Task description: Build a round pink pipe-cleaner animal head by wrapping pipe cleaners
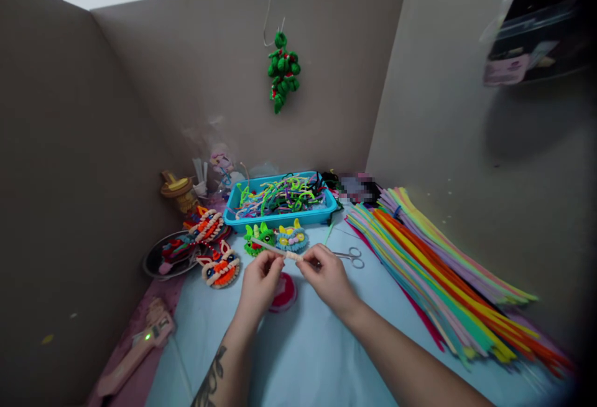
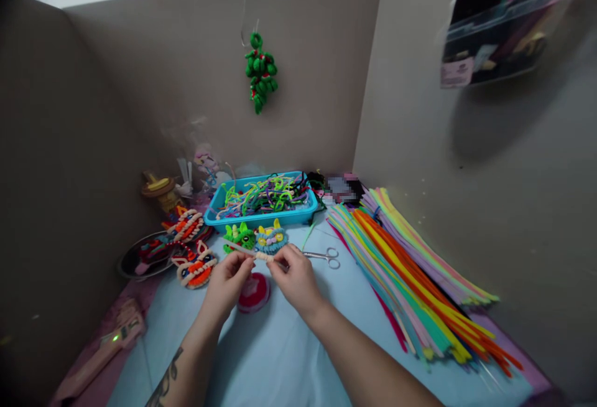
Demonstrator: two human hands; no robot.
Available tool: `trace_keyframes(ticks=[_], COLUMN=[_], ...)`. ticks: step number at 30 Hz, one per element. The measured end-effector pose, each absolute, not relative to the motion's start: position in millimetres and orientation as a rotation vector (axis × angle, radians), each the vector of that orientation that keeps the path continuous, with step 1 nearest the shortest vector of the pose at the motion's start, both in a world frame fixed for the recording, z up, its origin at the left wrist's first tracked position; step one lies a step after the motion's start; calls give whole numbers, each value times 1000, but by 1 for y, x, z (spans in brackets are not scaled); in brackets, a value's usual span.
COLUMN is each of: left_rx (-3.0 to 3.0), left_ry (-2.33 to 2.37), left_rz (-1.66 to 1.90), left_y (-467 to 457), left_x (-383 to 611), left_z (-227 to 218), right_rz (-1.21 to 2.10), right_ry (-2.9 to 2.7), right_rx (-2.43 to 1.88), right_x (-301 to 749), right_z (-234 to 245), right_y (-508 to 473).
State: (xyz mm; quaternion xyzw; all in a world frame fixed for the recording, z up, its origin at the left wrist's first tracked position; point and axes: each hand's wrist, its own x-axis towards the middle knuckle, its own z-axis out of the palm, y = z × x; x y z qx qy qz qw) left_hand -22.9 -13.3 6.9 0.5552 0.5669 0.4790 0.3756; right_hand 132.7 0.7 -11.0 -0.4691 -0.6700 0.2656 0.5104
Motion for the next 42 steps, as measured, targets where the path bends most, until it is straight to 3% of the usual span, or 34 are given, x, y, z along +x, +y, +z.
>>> trace_keyframes(ticks=[12, 21, 42], left_rx=[1315, 1356, 1292], left_ry=[1517, 1409, 1481], left_rz=[1301, 1337, 1294], left_y=[-14, -12, -13], left_x=[-18, -22, -20], left_z=[6, -4, 3], right_rz=[478, 776, 585], right_ry=[-1661, -1680, -1652], right_rx=[-1187, -1047, -1099], right_x=[128, 129, 131], right_z=[-20, -15, -16], right_y=[-2, -3, -1])
